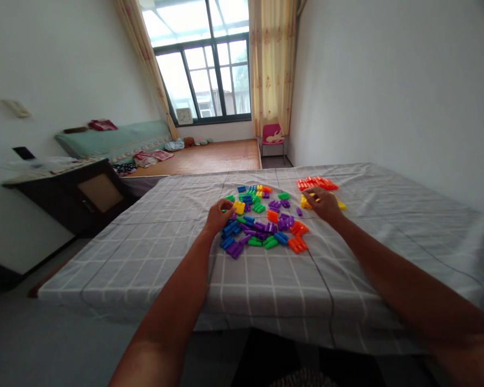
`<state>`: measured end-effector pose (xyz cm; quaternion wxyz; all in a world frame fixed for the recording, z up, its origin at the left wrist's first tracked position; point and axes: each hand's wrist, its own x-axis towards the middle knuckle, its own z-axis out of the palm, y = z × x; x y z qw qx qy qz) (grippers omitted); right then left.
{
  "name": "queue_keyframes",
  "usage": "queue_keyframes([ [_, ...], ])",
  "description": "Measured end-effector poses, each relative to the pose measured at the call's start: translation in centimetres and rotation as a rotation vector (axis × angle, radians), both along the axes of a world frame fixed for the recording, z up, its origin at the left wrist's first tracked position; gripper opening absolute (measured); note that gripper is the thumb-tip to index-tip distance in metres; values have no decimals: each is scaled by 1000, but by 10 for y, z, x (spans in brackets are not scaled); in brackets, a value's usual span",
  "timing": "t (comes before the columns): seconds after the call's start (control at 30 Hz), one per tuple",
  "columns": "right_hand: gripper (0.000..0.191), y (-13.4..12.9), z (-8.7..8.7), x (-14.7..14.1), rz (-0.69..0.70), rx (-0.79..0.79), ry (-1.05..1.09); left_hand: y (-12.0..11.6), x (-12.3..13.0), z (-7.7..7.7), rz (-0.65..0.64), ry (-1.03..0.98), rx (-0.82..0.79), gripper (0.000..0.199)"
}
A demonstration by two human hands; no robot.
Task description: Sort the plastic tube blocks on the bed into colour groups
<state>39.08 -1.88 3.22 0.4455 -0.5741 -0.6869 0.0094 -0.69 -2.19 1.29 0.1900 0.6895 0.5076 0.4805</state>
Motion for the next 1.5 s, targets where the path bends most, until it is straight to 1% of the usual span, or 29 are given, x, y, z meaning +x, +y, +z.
queue_keyframes([
  [0.07,30,-5,6,-37,222,-74,17,-2,3,3,-48,-123,-8,30],
  [0.13,28,-8,13,-75,448,-140,20,-6,6,7,-124,-225,-39,38],
  [0.2,27,-10,19,-111,592,-186,27,-10,10,11,-197,-287,-93,45],
  [0.27,27,-11,23,-143,670,-227,27,-15,14,13,-251,-312,-144,48],
  [0.33,27,-13,25,-166,710,-241,11,-20,16,15,-288,-320,-170,47],
  [0.4,25,-13,24,-177,733,-223,4,-24,16,16,-315,-318,-186,45],
  [0.43,24,-12,24,-177,736,-211,14,-25,15,17,-318,-314,-192,44],
  [0.5,24,-8,22,-163,703,-204,69,-26,13,19,-288,-312,-204,44],
  [0.57,26,-1,22,-131,590,-229,169,-24,10,21,-205,-327,-192,45],
  [0.63,29,7,25,-84,372,-250,256,-20,6,21,-105,-357,-157,46],
  [0.7,29,11,29,-32,78,-235,255,-15,2,20,-24,-379,-122,46],
  [0.73,31,11,30,-7,4,-232,253,-13,1,19,5,-382,-111,46],
  [0.77,33,9,31,15,-54,-230,248,-12,0,18,29,-377,-105,46],
  [0.83,35,2,30,50,-119,-240,239,-9,-1,15,62,-353,-106,45],
  [0.9,36,-4,24,72,-167,-261,230,-9,-3,14,87,-321,-108,43],
  [1.0,31,-8,10,84,-220,-297,211,-8,-7,13,142,-289,-89,41],
  [1.1,23,-1,-4,88,-232,-342,182,-4,-15,11,220,-288,-37,39],
  [1.17,24,6,-11,93,-250,-389,104,1,-22,8,269,-283,-10,39],
  [1.23,28,13,-16,98,-308,-435,-20,6,-28,3,305,-261,-2,38],
  [1.3,31,20,-21,103,-373,-466,-130,11,-32,-4,319,-223,-10,36],
  [1.4,31,25,-26,105,-377,-473,-205,17,-38,-14,313,-168,-16,34],
  [1.47,30,24,-28,102,-383,-436,-207,20,-40,-18,300,-138,-14,34],
  [1.5,30,23,-27,100,-404,-392,-195,20,-40,-19,293,-127,-14,34],
])
